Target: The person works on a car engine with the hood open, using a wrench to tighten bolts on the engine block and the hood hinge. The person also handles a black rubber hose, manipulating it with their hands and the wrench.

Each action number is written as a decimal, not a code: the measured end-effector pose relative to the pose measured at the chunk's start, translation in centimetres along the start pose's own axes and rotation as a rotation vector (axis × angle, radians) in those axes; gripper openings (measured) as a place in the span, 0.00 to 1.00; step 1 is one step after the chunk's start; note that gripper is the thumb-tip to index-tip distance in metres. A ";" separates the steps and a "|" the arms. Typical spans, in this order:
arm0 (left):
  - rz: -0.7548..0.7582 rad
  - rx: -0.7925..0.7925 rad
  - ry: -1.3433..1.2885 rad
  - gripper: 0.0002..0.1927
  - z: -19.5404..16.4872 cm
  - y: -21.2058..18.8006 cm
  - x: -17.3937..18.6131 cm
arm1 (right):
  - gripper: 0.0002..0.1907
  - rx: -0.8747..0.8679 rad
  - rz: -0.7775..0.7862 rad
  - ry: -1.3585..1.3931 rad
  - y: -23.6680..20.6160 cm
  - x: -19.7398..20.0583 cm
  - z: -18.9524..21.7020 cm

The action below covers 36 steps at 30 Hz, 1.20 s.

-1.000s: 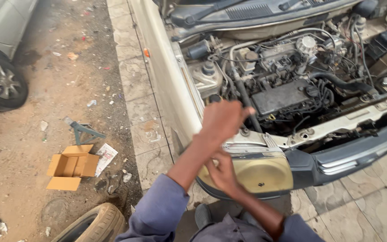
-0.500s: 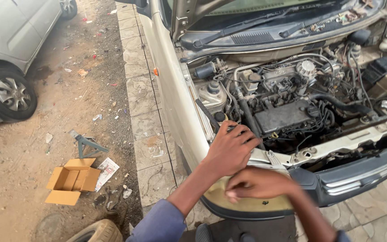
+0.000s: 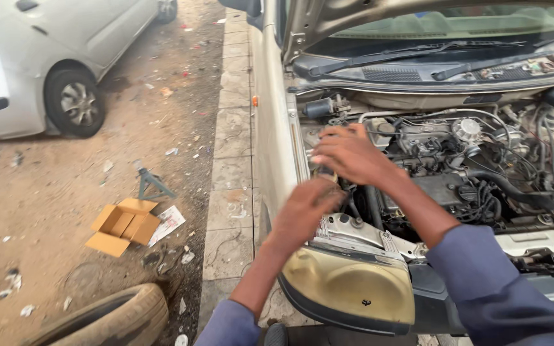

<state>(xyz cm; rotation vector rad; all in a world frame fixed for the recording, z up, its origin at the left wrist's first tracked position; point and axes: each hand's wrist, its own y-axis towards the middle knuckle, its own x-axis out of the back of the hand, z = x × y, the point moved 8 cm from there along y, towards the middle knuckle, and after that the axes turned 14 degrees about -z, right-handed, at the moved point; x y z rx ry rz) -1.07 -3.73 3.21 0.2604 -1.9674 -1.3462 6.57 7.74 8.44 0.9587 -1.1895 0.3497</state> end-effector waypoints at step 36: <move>0.249 0.020 0.283 0.14 3.3 -1.0 -12.8 | 0.07 0.736 0.208 0.481 0.7 1.3 16.9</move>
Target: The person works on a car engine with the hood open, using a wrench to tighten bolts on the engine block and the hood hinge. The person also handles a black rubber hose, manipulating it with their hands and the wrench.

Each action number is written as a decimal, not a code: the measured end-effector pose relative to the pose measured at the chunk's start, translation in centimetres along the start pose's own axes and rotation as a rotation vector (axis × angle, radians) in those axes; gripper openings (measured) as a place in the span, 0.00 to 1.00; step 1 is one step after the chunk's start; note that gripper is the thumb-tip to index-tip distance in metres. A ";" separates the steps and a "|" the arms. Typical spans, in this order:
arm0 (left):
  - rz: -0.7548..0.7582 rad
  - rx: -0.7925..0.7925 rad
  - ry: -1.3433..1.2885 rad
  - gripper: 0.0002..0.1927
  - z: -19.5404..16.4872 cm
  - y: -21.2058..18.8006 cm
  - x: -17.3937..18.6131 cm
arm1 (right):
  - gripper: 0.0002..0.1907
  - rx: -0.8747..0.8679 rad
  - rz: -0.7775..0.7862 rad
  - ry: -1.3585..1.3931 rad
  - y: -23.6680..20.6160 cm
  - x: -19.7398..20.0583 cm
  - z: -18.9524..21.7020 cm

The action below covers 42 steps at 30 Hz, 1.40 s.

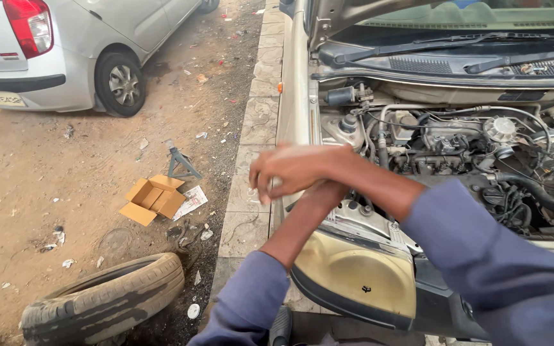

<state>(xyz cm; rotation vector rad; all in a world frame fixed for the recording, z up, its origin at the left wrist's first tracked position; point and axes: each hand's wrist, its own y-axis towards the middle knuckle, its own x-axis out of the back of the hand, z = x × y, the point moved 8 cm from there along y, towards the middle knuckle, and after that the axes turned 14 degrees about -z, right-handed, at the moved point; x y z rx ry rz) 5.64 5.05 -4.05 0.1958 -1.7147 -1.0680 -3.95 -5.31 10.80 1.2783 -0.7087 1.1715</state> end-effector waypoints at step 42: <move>0.565 0.451 -0.127 0.41 4.4 9.8 2.7 | 0.17 -0.946 -0.734 0.492 -11.4 -10.5 -7.7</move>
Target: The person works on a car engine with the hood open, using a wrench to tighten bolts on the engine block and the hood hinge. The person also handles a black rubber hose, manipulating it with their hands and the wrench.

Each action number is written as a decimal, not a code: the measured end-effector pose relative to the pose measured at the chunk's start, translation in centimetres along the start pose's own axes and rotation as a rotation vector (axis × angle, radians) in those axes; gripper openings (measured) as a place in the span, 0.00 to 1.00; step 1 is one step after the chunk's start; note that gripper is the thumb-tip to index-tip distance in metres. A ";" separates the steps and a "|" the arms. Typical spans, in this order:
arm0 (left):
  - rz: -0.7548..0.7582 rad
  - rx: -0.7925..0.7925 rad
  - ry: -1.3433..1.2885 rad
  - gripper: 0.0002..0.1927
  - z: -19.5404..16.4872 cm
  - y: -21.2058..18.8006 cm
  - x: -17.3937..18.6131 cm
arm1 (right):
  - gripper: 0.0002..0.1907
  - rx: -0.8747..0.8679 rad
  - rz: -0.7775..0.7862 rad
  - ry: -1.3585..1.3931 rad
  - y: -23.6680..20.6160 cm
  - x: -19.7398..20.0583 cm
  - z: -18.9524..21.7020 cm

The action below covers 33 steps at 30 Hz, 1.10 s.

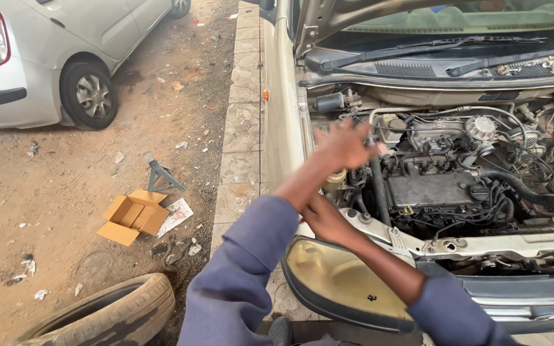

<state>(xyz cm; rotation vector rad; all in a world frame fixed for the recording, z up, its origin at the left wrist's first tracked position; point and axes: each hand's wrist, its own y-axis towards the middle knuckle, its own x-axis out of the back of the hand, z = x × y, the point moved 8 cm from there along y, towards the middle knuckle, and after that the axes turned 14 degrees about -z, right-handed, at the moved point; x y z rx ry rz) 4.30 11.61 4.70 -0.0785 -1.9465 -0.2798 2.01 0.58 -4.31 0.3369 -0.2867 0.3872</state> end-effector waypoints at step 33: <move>-0.294 -0.738 0.052 0.16 -3.9 -8.9 -5.5 | 0.14 0.727 0.206 -0.927 10.6 6.6 9.5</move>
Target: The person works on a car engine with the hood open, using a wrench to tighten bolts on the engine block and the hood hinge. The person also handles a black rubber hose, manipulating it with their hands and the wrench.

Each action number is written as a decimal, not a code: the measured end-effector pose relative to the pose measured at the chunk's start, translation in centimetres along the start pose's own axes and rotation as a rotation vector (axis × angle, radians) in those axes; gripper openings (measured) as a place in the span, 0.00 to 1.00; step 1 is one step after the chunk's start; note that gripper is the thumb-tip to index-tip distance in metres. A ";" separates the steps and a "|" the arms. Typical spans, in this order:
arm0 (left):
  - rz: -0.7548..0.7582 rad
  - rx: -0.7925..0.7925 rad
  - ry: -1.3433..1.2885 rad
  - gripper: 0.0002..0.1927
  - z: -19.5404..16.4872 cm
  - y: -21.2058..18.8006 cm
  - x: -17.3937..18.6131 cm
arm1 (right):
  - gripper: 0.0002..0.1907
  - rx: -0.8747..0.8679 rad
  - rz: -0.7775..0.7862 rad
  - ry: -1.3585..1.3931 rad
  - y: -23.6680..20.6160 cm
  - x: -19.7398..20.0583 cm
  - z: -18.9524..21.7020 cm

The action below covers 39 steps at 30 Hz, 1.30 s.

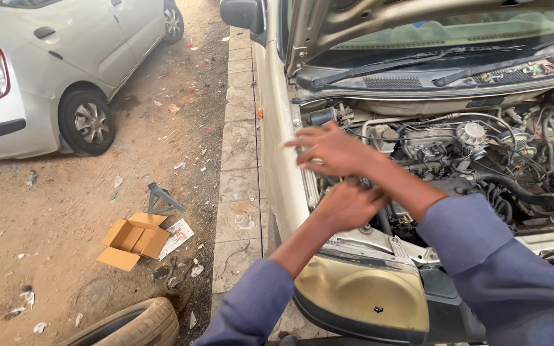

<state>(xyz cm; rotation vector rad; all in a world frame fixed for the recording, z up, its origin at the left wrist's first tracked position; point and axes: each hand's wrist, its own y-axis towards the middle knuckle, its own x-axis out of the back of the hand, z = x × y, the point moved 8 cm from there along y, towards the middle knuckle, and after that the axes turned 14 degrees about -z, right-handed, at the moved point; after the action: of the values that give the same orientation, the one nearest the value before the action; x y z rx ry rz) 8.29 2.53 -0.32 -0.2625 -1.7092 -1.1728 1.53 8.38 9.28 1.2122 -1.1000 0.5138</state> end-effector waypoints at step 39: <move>-0.441 0.396 0.038 0.14 2.6 1.5 4.7 | 0.10 -0.173 0.287 0.465 -4.4 4.9 6.8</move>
<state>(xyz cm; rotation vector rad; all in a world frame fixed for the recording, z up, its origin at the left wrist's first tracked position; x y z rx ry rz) 5.41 3.77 4.34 0.3952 -1.9785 -1.1022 4.54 -0.42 11.19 0.7343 -0.8960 0.8544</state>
